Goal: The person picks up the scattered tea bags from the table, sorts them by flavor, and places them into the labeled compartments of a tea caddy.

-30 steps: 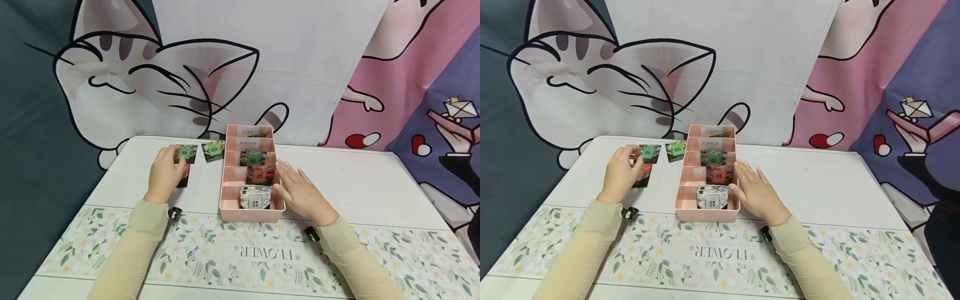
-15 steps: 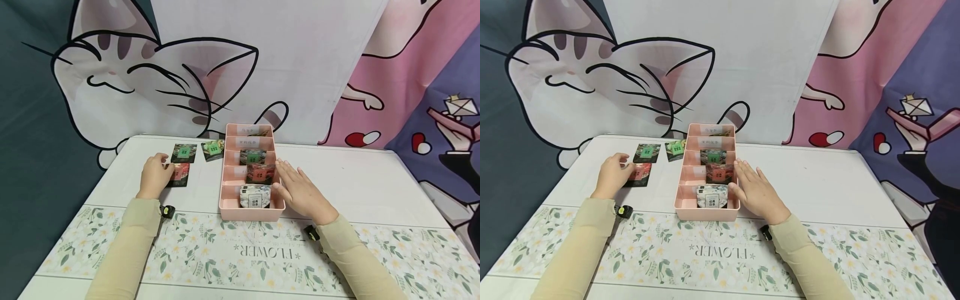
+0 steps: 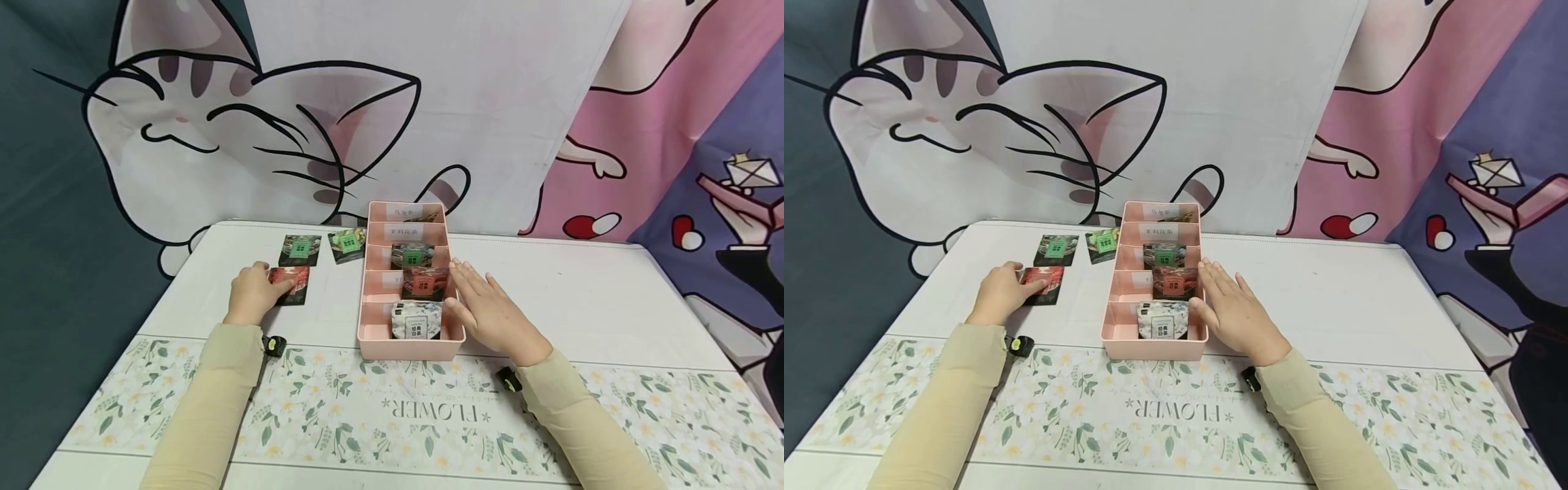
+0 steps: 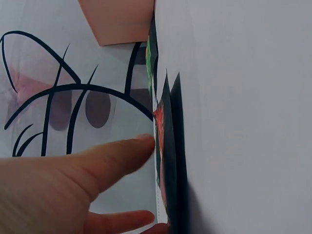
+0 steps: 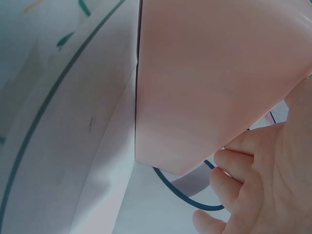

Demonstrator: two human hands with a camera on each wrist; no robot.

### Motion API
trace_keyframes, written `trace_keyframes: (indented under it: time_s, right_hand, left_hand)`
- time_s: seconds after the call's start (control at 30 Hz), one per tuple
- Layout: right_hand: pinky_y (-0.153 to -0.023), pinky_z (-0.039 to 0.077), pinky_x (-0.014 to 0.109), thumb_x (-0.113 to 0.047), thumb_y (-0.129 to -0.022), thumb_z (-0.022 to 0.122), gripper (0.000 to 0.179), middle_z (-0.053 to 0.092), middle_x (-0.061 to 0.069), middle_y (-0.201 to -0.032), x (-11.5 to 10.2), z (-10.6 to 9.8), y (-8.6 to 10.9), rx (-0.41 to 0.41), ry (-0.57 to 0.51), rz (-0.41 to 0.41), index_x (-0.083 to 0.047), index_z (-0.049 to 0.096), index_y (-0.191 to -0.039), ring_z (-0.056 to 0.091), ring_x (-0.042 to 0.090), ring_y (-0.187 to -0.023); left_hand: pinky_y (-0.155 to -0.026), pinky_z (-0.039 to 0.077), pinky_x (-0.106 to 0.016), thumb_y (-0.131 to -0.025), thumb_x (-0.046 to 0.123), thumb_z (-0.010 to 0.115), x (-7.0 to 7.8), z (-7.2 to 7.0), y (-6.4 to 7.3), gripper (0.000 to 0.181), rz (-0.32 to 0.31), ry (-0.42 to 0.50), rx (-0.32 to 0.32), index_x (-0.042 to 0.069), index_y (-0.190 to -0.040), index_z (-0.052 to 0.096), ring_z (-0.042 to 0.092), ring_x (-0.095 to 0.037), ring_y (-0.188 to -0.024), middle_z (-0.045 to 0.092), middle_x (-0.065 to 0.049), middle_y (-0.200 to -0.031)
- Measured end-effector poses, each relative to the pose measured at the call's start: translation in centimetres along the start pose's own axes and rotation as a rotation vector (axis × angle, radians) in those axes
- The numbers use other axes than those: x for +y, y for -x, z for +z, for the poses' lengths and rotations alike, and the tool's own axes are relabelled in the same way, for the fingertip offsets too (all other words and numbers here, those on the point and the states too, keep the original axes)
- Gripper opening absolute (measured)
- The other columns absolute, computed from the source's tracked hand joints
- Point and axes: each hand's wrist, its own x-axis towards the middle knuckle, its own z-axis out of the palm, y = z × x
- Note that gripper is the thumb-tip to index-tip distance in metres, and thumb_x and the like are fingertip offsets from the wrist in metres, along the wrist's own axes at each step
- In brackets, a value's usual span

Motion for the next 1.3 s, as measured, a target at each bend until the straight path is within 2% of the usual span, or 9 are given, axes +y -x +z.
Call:
trace_keyframes:
  time_s: [0.13,0.37,0.53,0.8,0.93,1.0,1.1,1.23,1.3]
  right_hand:
    - [-0.124,0.013,0.058,-0.049,-0.11,0.032,0.069,0.017,0.012,-0.168,0.0,0.0,0.0,0.004,-0.006,-0.001,-0.005,0.02,-0.162,0.014,0.03,-0.155]
    - [-0.125,0.012,0.056,-0.048,-0.11,0.035,0.069,0.016,0.01,-0.169,-0.1,-0.1,0.1,-0.006,-0.01,0.007,-0.007,0.019,-0.163,0.013,0.028,-0.156]
    - [-0.125,0.01,0.056,-0.048,-0.11,0.035,0.069,0.016,0.01,-0.169,-0.1,-0.1,0.1,-0.011,-0.018,0.009,-0.007,0.018,-0.163,0.013,0.028,-0.156]
    - [-0.125,0.011,0.056,-0.048,-0.109,0.035,0.07,0.015,0.01,-0.169,-0.2,-0.1,0.1,-0.015,-0.016,0.014,-0.007,0.017,-0.163,0.012,0.028,-0.156]
    - [-0.125,0.01,0.055,-0.051,-0.109,0.033,0.071,0.015,0.009,-0.169,-0.2,-0.1,0.1,-0.013,-0.021,0.016,-0.008,0.017,-0.163,0.013,0.028,-0.156]
    - [-0.126,0.01,0.055,-0.051,-0.109,0.033,0.071,0.015,0.009,-0.169,-0.1,-0.1,0.1,-0.011,-0.023,0.016,-0.008,0.017,-0.163,0.013,0.029,-0.155]
    - [-0.126,0.009,0.055,-0.051,-0.109,0.033,0.071,0.015,0.01,-0.169,-0.2,-0.1,0.1,-0.012,-0.024,0.017,-0.008,0.016,-0.163,0.013,0.029,-0.155]
    - [-0.125,0.011,0.056,-0.051,-0.109,0.033,0.071,0.015,0.01,-0.169,-0.2,-0.1,0.1,-0.013,-0.021,0.016,-0.008,0.016,-0.163,0.013,0.029,-0.156]
    - [-0.125,0.012,0.056,-0.051,-0.109,0.032,0.071,0.014,0.01,-0.169,-0.2,-0.1,0.1,-0.014,-0.019,0.016,-0.008,0.016,-0.163,0.012,0.029,-0.156]
  left_hand:
    - [-0.098,0.046,-0.065,-0.092,0.032,0.073,0.1,0.0,0.1,0.076,0.0,-0.005,-0.025,-0.021,-0.139,0.044,0.051,-0.059,-0.115,0.051,-0.044,-0.126]
    - [-0.1,0.045,-0.065,-0.092,0.03,0.073,0.0,0.0,0.1,0.077,0.008,0.006,-0.025,-0.02,-0.141,0.042,0.051,-0.058,-0.117,0.05,-0.045,-0.127]
    - [-0.101,0.046,-0.064,-0.093,0.029,0.072,-0.4,-0.4,-0.2,0.078,0.018,0.024,-0.063,-0.021,-0.142,0.039,0.051,-0.057,-0.12,0.051,-0.045,-0.13]
    - [-0.096,0.05,-0.06,-0.101,0.021,0.06,-1.5,-1.4,-0.6,0.06,0.002,0.129,-0.077,-0.018,-0.143,0.042,0.061,-0.05,-0.113,0.062,-0.037,-0.121]
    - [-0.096,0.052,-0.057,-0.103,0.018,0.053,-1.7,-1.7,-0.7,0.052,-0.015,0.198,-0.086,-0.015,-0.142,0.046,0.062,-0.048,-0.113,0.061,-0.035,-0.125]
    - [-0.093,0.054,-0.055,-0.103,0.017,0.05,-1.6,-1.8,-0.7,0.049,-0.017,0.224,-0.088,-0.013,-0.141,0.049,0.063,-0.046,-0.111,0.062,-0.035,-0.125]
    - [-0.081,0.056,-0.046,-0.103,0.016,0.049,-1.6,-2.0,-0.6,0.045,-0.015,0.255,-0.092,-0.012,-0.138,0.054,0.066,-0.041,-0.101,0.064,-0.033,-0.119]
    - [-0.067,0.051,-0.03,-0.101,0.014,0.051,-1.7,-2.2,-0.7,0.04,0.008,0.279,-0.099,-0.012,-0.131,0.059,0.065,-0.024,-0.083,0.068,-0.028,-0.11]
    - [-0.063,0.049,-0.026,-0.101,0.012,0.052,-1.8,-2.3,-0.8,0.039,0.024,0.296,-0.107,-0.013,-0.129,0.06,0.062,-0.017,-0.076,0.069,-0.027,-0.107]
